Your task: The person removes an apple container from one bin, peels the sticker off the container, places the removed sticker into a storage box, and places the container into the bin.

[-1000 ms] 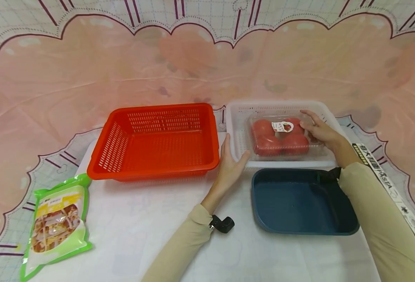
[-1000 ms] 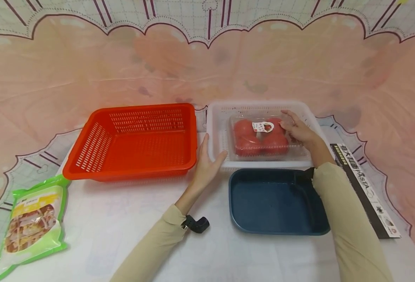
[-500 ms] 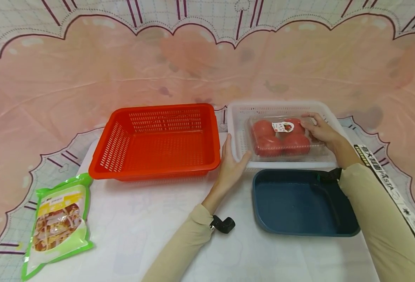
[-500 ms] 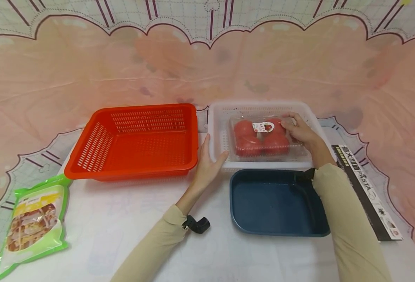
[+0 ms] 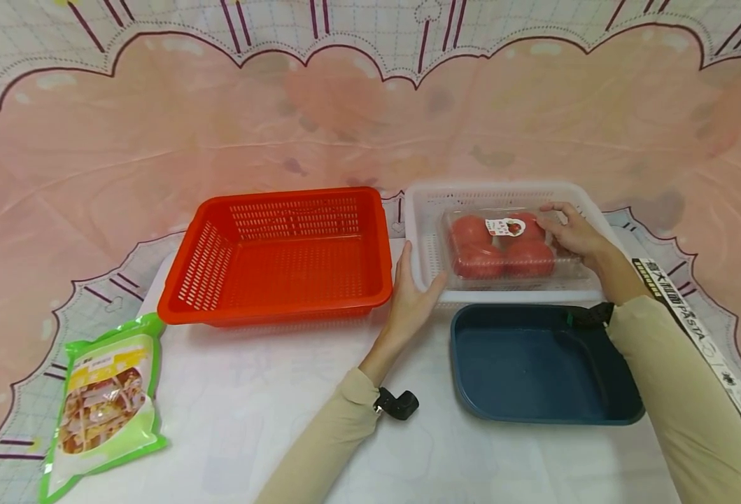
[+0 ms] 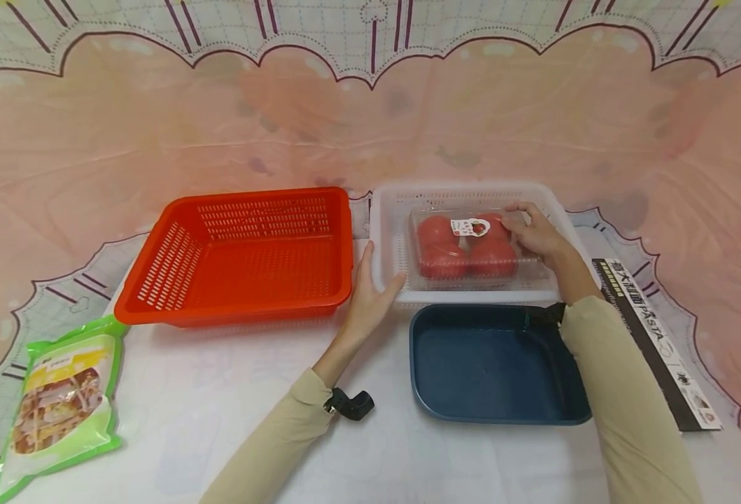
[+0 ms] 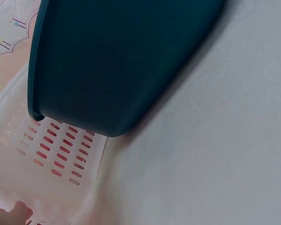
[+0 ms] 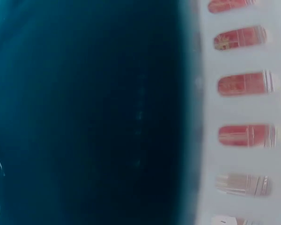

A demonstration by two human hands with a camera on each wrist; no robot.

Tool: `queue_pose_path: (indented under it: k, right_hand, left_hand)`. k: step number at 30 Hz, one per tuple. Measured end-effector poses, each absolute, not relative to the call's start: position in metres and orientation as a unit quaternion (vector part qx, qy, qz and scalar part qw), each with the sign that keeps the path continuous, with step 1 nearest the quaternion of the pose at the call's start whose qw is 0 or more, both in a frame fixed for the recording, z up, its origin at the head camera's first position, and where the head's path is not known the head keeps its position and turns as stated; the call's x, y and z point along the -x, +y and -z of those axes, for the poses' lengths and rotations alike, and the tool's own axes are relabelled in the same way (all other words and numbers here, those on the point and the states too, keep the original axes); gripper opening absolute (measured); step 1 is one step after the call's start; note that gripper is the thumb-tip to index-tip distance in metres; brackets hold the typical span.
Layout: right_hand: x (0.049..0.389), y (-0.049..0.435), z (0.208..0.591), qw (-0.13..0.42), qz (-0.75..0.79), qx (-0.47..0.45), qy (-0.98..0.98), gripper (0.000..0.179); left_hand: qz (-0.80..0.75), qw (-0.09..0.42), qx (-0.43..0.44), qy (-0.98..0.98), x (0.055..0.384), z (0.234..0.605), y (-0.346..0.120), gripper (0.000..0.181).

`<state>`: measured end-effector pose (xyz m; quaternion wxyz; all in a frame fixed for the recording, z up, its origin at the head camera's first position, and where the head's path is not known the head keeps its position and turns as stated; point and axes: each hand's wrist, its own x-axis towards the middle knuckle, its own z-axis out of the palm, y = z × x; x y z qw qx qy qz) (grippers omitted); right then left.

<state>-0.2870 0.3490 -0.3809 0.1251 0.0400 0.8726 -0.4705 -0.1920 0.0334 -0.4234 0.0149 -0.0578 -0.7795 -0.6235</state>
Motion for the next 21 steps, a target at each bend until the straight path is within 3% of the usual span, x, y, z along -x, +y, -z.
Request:
queue_pose_path:
  k: [21]
  right_hand:
    - [0.2836, 0.3471, 0.3762, 0.125, 0.468, -0.054, 0.873, 0.070]
  left_hand:
    - [0.620, 0.005, 0.054, -0.782, 0.1930, 0.4263, 0.0311, 0.084]
